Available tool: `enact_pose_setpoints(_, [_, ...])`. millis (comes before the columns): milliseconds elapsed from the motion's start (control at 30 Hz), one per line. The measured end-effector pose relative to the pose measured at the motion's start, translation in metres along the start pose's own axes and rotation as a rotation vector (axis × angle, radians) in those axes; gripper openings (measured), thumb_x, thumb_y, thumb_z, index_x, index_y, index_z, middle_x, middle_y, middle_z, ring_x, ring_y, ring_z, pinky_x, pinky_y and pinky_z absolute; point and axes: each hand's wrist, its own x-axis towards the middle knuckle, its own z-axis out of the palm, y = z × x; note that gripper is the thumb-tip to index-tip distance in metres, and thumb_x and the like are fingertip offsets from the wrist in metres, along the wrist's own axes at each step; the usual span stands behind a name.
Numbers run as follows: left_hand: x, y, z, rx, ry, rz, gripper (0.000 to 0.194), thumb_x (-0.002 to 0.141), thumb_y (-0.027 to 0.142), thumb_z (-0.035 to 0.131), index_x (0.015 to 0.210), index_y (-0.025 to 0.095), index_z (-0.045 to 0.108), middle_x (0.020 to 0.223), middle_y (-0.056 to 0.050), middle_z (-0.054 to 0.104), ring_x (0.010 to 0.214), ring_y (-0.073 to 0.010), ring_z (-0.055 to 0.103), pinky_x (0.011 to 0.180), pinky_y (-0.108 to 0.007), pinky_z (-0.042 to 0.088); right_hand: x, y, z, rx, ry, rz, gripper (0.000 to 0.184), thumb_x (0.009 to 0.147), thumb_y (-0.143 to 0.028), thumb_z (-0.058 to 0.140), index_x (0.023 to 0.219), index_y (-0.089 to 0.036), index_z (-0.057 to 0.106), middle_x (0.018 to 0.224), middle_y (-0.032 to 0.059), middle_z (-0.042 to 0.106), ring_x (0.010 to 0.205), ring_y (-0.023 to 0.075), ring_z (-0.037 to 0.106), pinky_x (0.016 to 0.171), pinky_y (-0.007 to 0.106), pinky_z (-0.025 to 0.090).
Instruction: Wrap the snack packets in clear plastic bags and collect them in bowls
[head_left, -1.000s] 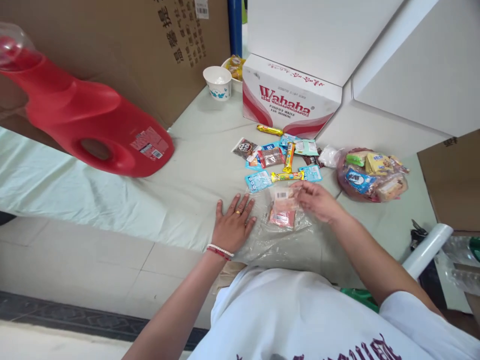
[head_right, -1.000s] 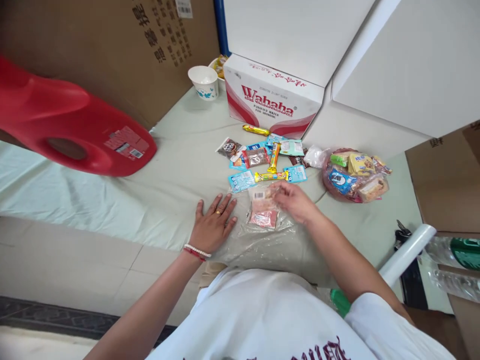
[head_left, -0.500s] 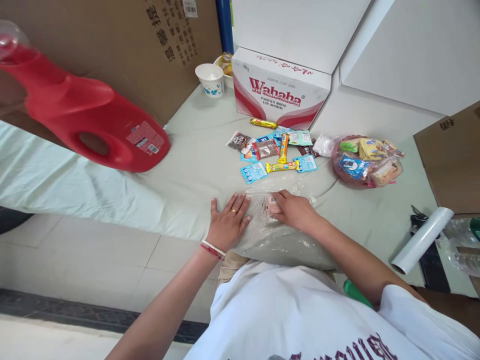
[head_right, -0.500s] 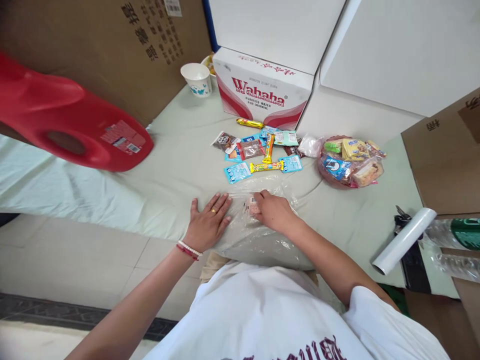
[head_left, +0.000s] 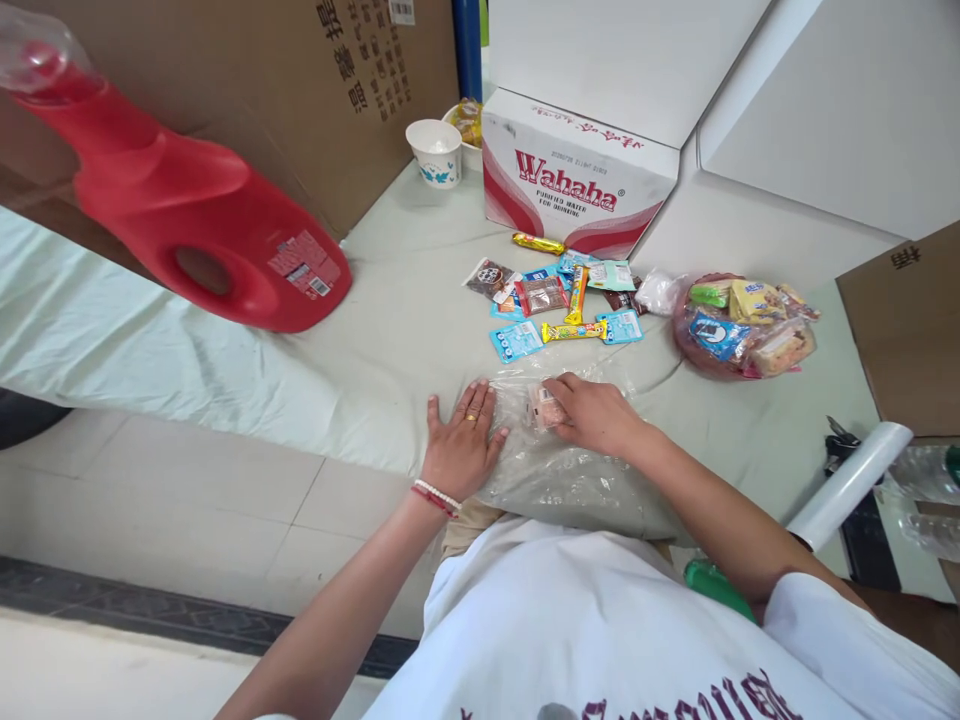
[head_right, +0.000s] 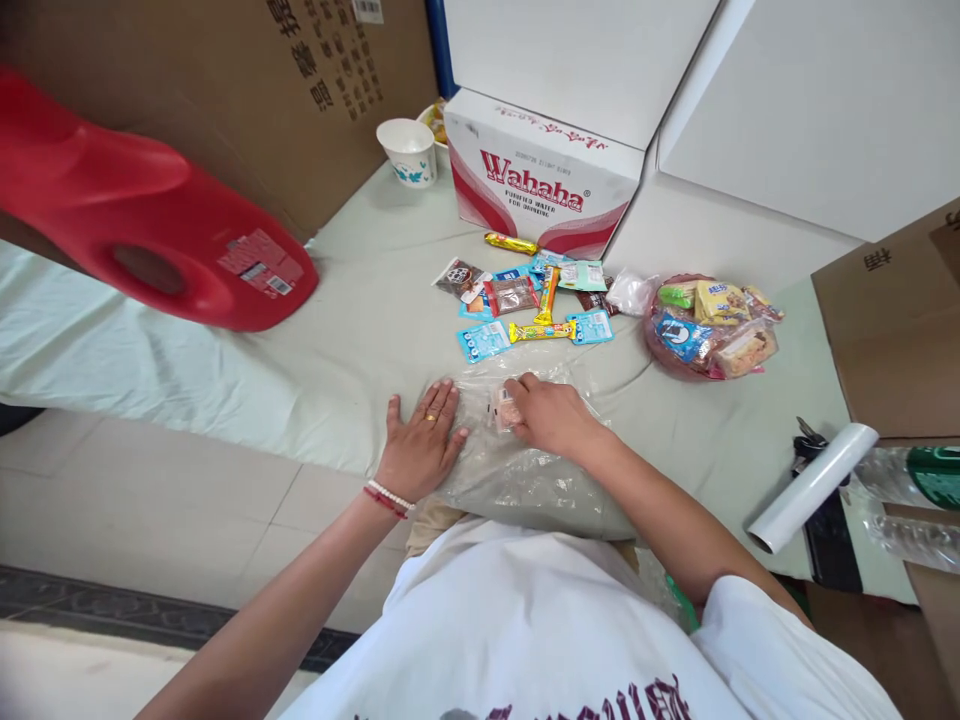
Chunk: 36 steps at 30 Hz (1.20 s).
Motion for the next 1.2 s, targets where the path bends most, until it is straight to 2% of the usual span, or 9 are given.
enact_pose_setpoints(100, [-0.007,-0.007,0.0,0.0,0.111,-0.022,0.063,0.102,0.04,0.044,0.161,0.022,0.033,0.165,-0.018,0.034,0.156,-0.0364,0.028,0.124,-0.069,0.005,-0.001,0.003,0.008,0.079,-0.008,-0.011,0.068,0.091,-0.034,0.065,0.153,-0.024,0.039,0.151,0.0162,0.047,0.115,0.03,0.066,0.087,0.037,0.054])
enact_pose_setpoints(167, [-0.012,-0.014,-0.001,-0.01,0.119,0.121,0.056,0.102,0.03,0.047,0.157,0.035,0.041,0.159,-0.01,0.047,0.155,-0.0324,0.032,0.126,-0.067,0.001,-0.014,0.011,0.013,0.175,0.045,-0.046,0.077,0.092,-0.041,0.066,0.158,-0.024,0.03,0.161,0.0173,0.035,0.125,0.0318,0.061,0.091,0.042,0.055])
enact_pose_setpoints(233, [-0.013,-0.021,-0.004,-0.055,0.019,0.376,0.056,0.101,0.018,0.046,0.152,0.043,0.046,0.151,-0.003,0.058,0.149,-0.0237,0.042,0.129,-0.058,0.003,-0.038,0.02,0.021,0.262,0.125,-0.132,0.08,0.094,-0.048,0.063,0.161,-0.024,0.025,0.164,0.0181,0.029,0.137,0.0332,0.051,0.1,0.047,0.052])
enact_pose_setpoints(333, [-0.009,-0.031,-0.009,-0.121,-0.131,0.56,0.049,0.102,0.021,0.045,0.15,0.032,0.051,0.148,-0.005,0.061,0.145,-0.02,0.048,0.13,-0.049,0.015,-0.082,0.028,0.045,0.301,0.165,-0.27,0.08,0.09,-0.055,0.068,0.157,-0.026,0.036,0.161,0.0171,0.036,0.144,0.0348,0.04,0.113,0.055,0.043])
enact_pose_setpoints(500, [0.004,-0.053,-0.026,-0.151,-0.258,0.483,0.081,0.09,0.06,0.061,0.156,0.02,0.041,0.163,-0.018,0.039,0.154,-0.0328,0.033,0.128,-0.057,0.014,-0.121,0.037,0.086,0.418,0.243,-0.215,0.029,0.099,-0.029,0.055,0.125,-0.027,0.067,0.145,0.014,0.057,0.131,0.0305,0.053,0.107,0.056,0.048])
enact_pose_setpoints(700, [0.013,-0.06,-0.044,-0.145,-0.422,0.512,0.091,0.073,0.057,0.078,0.152,0.028,0.046,0.168,-0.015,0.031,0.154,-0.0341,0.031,0.127,-0.056,0.013,-0.089,0.057,0.043,0.796,0.334,-0.062,0.025,0.1,-0.041,0.053,0.106,-0.027,0.072,0.117,0.0097,0.07,0.107,0.0229,0.067,0.091,0.039,0.055])
enact_pose_setpoints(900, [0.028,-0.041,-0.027,-0.213,-0.202,0.3,0.03,0.095,0.051,0.057,0.103,0.027,0.074,0.129,-0.009,0.071,0.121,-0.027,0.061,0.105,-0.047,0.041,-0.037,0.08,0.006,1.066,0.179,0.139,0.036,0.087,-0.053,0.064,0.097,-0.019,0.071,0.066,-0.0017,0.061,0.056,0.0122,0.052,0.052,0.024,0.041])
enact_pose_setpoints(1067, [0.04,-0.032,-0.02,-0.397,-0.05,-0.006,0.043,0.103,0.041,0.033,0.091,0.021,0.069,0.089,-0.008,0.073,0.085,-0.0212,0.065,0.085,-0.037,0.049,-0.01,0.095,0.011,1.219,0.013,0.294,0.03,0.075,-0.046,0.072,0.081,-0.018,0.065,0.06,-0.0035,0.06,0.045,0.0087,0.045,0.042,0.021,0.035])
enact_pose_setpoints(1200, [0.031,-0.028,-0.023,-0.447,-0.05,0.161,0.055,0.093,0.064,0.047,0.12,0.02,0.065,0.122,-0.014,0.07,0.116,-0.0279,0.063,0.107,-0.047,0.043,-0.004,0.103,0.016,1.231,-0.021,0.334,0.024,0.073,-0.041,0.072,0.077,-0.019,0.062,0.058,-0.004,0.06,0.043,0.0078,0.043,0.04,0.021,0.035])
